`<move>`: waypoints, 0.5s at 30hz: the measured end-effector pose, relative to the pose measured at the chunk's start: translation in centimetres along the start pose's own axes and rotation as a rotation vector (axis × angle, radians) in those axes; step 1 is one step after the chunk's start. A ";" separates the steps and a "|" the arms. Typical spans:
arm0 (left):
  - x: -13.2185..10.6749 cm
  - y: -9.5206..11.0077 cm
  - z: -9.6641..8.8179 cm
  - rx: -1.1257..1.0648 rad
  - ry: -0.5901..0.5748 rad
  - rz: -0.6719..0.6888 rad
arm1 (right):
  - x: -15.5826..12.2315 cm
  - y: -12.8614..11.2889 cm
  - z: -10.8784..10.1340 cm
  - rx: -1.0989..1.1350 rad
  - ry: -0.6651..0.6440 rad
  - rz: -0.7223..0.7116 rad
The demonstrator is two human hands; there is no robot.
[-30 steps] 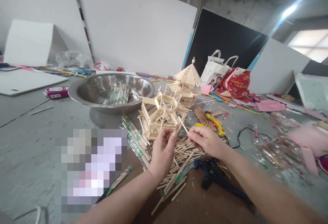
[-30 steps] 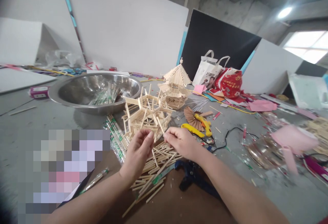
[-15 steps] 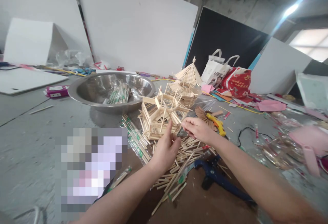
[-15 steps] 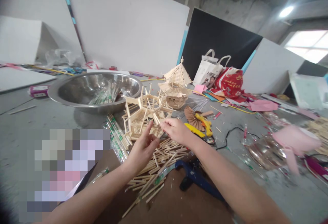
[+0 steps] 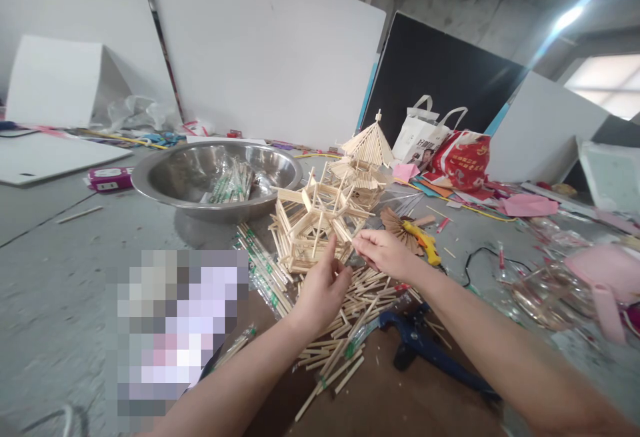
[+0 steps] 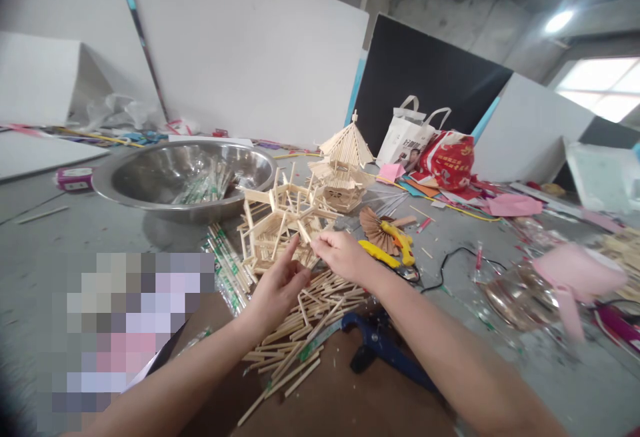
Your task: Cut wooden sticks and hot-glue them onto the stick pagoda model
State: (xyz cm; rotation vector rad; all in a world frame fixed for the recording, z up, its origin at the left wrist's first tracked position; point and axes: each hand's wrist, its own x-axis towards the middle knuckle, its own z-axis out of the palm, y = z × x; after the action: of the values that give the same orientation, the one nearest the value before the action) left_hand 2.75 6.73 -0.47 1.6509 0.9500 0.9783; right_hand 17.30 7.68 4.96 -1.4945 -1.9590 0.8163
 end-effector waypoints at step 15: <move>0.2 0.5 -0.5 0.357 -0.022 0.032 | -0.4 -0.9 0.6 -0.093 0.088 0.034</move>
State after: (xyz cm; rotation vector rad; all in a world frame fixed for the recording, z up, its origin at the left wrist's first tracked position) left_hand 2.45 6.97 0.21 1.9720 1.1354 0.8441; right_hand 16.41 7.06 5.17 -1.5939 -1.9347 0.6705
